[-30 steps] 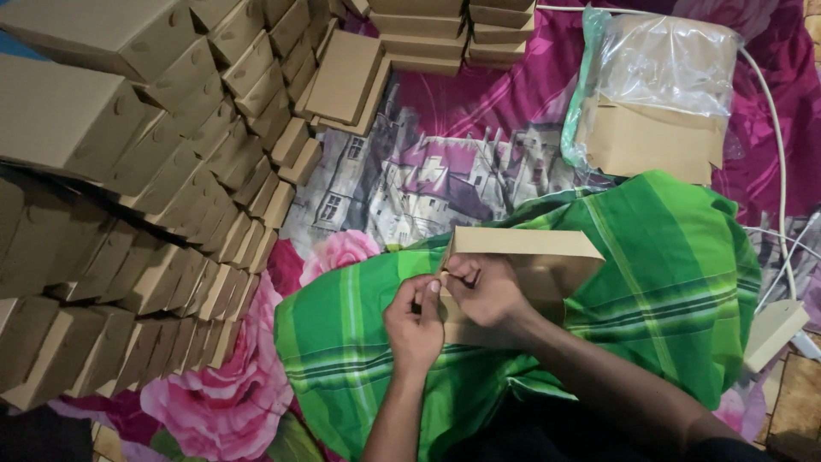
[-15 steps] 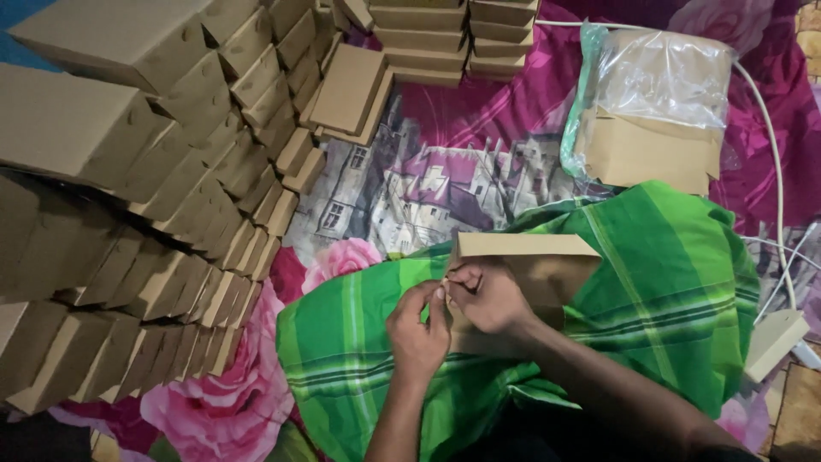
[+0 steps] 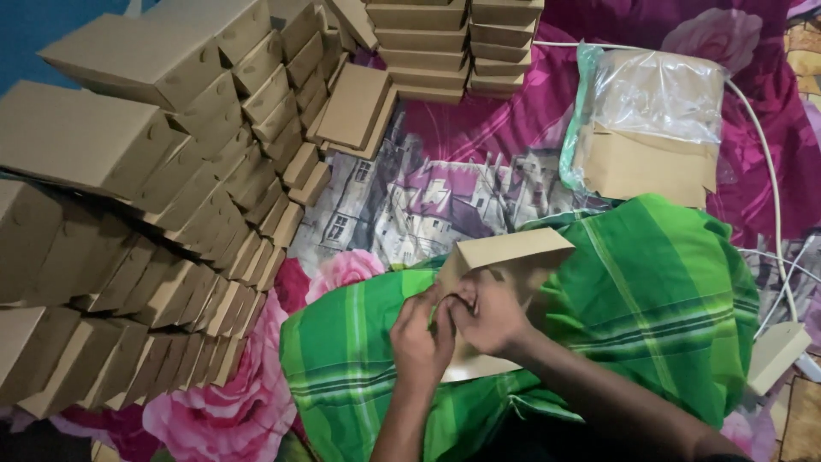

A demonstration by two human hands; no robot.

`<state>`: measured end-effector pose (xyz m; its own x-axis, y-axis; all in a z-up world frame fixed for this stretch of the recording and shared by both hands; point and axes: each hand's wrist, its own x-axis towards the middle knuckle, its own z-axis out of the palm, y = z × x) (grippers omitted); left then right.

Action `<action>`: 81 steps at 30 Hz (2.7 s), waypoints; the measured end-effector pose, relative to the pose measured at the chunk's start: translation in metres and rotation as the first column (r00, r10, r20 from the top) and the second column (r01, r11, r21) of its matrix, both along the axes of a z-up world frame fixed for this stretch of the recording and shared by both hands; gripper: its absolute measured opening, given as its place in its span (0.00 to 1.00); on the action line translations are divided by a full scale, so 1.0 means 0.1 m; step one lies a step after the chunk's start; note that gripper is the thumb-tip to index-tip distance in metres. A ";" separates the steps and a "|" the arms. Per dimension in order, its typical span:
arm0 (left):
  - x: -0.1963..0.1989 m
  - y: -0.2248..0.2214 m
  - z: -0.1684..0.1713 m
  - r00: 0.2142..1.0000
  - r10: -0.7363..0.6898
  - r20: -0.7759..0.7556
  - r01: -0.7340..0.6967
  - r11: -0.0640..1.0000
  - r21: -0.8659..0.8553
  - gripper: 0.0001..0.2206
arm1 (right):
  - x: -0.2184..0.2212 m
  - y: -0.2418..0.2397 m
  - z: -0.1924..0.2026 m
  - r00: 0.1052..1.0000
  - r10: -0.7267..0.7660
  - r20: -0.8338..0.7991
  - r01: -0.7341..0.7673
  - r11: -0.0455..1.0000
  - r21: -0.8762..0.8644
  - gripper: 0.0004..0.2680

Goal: Folding flat cardboard templates into small boxes and stacking them.

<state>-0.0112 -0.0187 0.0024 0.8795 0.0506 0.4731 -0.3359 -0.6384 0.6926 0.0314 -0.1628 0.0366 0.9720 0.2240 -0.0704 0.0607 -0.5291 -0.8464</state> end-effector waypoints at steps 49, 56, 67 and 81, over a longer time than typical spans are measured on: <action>0.74 0.39 0.85 0.978 -0.017 0.210 -0.108 0.815 0.569 0.12 | 0.12 -0.58 -0.01 0.999 0.032 -0.042 0.006 0.724 0.690 0.27; 0.57 0.74 0.78 0.966 0.255 0.048 -0.244 0.956 -0.165 0.24 | 0.34 -0.92 -0.28 0.989 -0.106 -0.102 0.147 0.685 0.713 0.25; 0.58 1.22 -0.48 0.935 -0.289 -0.205 -0.119 0.290 -0.950 0.24 | 0.37 -0.91 -0.37 0.982 -0.021 -0.186 0.159 0.618 0.770 0.29; 0.68 0.73 0.24 0.866 -0.099 -0.491 -0.148 0.886 -0.439 0.12 | 0.50 -1.03 -0.43 0.965 -0.075 0.249 0.038 0.988 0.149 0.13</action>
